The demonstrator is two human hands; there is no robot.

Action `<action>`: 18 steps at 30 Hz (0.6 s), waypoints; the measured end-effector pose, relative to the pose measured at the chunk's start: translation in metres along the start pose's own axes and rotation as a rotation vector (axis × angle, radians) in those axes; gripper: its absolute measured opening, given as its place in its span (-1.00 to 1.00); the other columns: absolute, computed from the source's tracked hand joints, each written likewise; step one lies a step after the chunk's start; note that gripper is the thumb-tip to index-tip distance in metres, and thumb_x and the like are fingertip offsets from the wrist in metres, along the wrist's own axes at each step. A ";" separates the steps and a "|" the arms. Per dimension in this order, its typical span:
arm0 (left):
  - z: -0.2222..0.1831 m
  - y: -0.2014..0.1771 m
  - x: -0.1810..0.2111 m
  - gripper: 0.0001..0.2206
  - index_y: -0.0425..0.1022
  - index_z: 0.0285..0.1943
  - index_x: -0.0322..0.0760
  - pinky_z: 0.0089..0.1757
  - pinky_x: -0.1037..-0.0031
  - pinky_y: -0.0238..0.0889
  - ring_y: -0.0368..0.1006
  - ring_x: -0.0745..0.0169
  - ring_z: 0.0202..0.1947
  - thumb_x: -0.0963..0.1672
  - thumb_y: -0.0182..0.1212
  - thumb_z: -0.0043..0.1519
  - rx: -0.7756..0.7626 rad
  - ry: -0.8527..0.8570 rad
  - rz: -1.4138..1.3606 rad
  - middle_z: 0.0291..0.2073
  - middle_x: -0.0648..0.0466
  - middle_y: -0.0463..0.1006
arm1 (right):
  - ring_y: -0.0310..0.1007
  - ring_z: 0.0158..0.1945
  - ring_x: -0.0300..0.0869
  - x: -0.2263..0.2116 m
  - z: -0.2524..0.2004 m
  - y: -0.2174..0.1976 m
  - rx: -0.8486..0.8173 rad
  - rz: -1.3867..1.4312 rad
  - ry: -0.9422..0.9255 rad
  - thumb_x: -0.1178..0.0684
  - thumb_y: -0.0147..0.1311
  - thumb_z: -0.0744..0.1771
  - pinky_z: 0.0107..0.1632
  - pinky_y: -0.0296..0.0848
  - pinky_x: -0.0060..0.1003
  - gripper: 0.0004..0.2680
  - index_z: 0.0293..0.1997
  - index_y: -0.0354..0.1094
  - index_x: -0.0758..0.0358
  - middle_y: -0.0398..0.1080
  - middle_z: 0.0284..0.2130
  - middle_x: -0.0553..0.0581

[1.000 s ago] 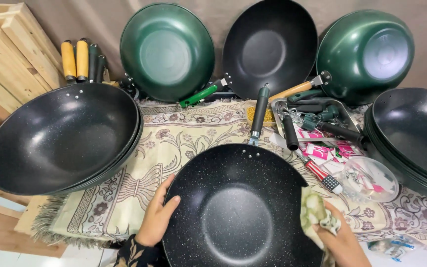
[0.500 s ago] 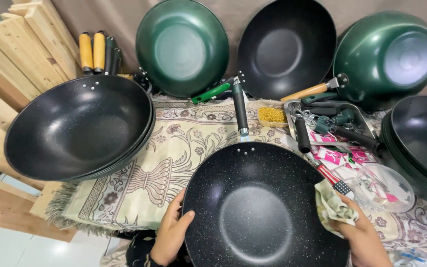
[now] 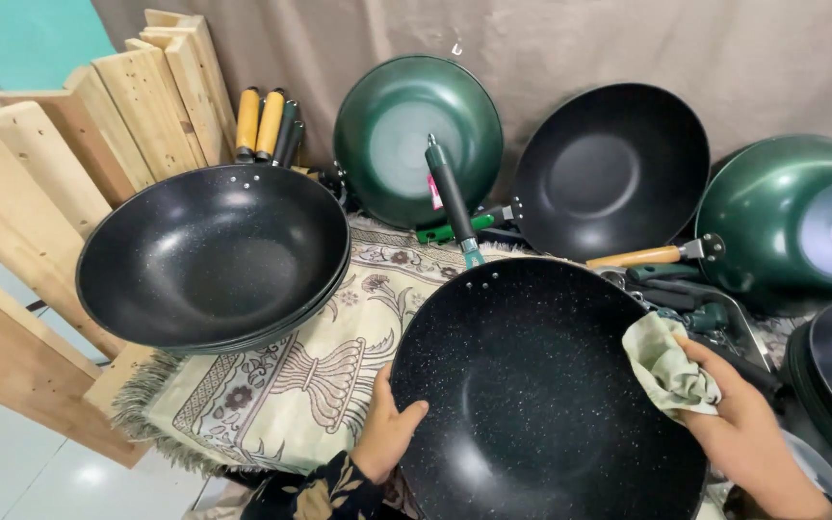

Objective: Attaching a handle to a wok with a screwdriver and then wiping the interior of the wok with a cloth.

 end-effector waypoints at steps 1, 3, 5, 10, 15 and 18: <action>0.007 0.002 -0.004 -0.25 -0.19 0.55 -0.27 0.18 0.34 0.26 0.32 0.08 0.29 -0.26 0.08 0.13 0.008 0.004 -0.005 0.43 -0.15 0.17 | 0.48 0.08 -0.09 -0.010 0.002 -0.001 -0.006 -0.003 -0.008 0.49 0.10 0.17 0.12 0.38 -0.24 -0.43 0.36 0.29 0.32 0.51 0.09 0.20; 0.028 0.009 -0.010 -0.17 -0.38 0.57 -0.28 0.23 0.26 0.22 0.26 -0.03 0.35 -0.18 0.14 0.18 -0.023 -0.022 0.083 0.46 -0.23 0.05 | 0.56 0.05 -0.10 -0.041 0.007 -0.003 0.018 -0.216 -0.207 0.42 0.15 0.14 0.08 0.44 -0.25 -0.42 0.35 0.29 0.29 0.55 0.04 0.18; 0.059 0.015 -0.014 -0.17 -0.41 0.56 -0.32 0.28 0.21 0.12 0.16 -0.08 0.41 -0.16 0.13 0.20 -0.052 -0.007 0.058 0.47 -0.26 0.03 | 0.57 0.04 -0.10 -0.054 0.013 -0.005 0.039 -0.266 -0.301 0.40 0.11 0.12 0.06 0.46 -0.25 -0.42 0.34 0.29 0.27 0.54 0.05 0.17; 0.113 0.042 -0.017 -0.25 -0.31 0.52 -0.30 0.29 0.15 0.09 0.18 -0.15 0.38 -0.05 0.09 0.25 -0.076 0.079 -0.023 0.40 -0.29 0.15 | 0.54 0.10 -0.04 -0.091 0.002 -0.007 0.059 -0.507 -0.528 0.34 0.14 0.09 0.07 0.48 -0.20 -0.36 0.37 0.22 0.26 0.45 0.14 0.21; 0.153 0.068 0.003 -0.40 -0.11 0.47 -0.23 0.23 0.19 0.11 0.21 -0.03 0.27 0.01 -0.03 0.30 -0.023 0.168 -0.161 0.29 -0.15 0.19 | 0.54 0.10 0.01 -0.140 -0.033 0.014 0.177 -0.726 -0.624 0.32 0.17 0.08 0.12 0.49 -0.09 -0.40 0.30 0.26 0.30 0.48 0.02 0.27; 0.159 0.078 0.023 -0.39 -0.09 0.51 -0.10 0.16 0.20 0.22 0.36 -0.07 0.21 0.09 -0.12 0.30 0.020 0.165 -0.135 0.30 -0.15 0.32 | 0.58 0.07 0.05 -0.155 -0.066 0.043 0.392 -0.805 -0.689 0.25 0.26 0.12 0.11 0.54 -0.11 -0.50 0.21 0.41 0.32 0.54 -0.05 0.31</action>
Point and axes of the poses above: each hand's wrist, its own z-axis towards the middle knuckle, its own y-axis out of the palm, x = y × z, the point moved 5 cm from there along z, towards the middle knuckle
